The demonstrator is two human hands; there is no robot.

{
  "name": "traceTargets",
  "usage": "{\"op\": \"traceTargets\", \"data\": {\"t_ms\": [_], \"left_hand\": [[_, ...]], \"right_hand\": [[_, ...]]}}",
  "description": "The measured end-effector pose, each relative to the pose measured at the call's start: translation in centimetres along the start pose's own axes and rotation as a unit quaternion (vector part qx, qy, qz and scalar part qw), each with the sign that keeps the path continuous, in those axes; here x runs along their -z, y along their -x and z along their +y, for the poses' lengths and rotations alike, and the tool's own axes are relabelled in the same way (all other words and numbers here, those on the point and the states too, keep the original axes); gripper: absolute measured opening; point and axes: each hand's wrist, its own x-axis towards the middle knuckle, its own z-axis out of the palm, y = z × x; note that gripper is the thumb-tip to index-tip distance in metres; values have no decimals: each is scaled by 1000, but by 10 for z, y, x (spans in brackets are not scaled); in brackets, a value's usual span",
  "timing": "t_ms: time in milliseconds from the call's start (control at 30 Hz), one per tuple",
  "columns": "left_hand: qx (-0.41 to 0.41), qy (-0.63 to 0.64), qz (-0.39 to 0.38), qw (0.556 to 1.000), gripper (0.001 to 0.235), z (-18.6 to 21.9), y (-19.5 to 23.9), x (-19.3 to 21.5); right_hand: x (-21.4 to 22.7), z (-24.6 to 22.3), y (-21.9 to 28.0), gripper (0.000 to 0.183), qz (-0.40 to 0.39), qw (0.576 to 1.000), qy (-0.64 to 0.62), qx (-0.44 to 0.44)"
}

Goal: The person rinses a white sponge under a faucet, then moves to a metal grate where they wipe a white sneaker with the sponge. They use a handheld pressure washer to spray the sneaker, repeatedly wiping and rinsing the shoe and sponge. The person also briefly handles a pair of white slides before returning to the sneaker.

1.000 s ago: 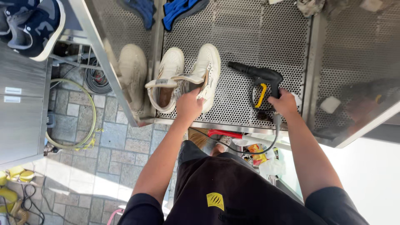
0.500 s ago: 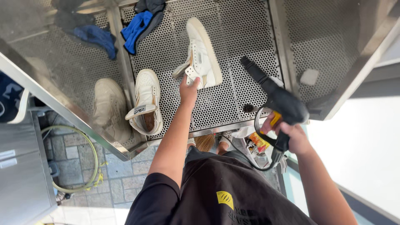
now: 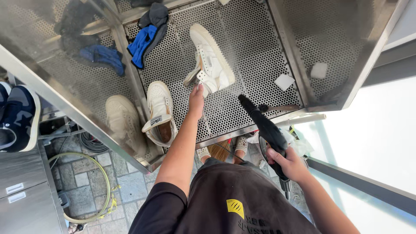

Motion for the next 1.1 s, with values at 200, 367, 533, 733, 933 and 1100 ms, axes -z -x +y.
{"op": "traceTargets", "data": {"t_ms": [200, 367, 533, 733, 933, 1100], "left_hand": [[28, 79, -45, 995, 42, 1, 4, 8], [35, 55, -13, 998, 37, -11, 2, 13], [76, 100, -23, 992, 45, -13, -5, 23], [87, 106, -16, 990, 51, -10, -2, 22], [68, 150, -31, 986, 49, -11, -2, 22], [68, 169, -16, 983, 48, -8, 2, 21]], "right_hand": [[-15, -6, 9, 32, -23, 997, 55, -57], [-27, -2, 18, 29, -16, 995, 50, -82], [-37, -8, 18, 31, -32, 990, 115, -74], [-43, -19, 22, 30, -32, 996, 77, -26], [-44, -26, 19, 30, -27, 993, 92, -64], [-43, -25, 16, 33, -48, 990, 118, -54]]}}
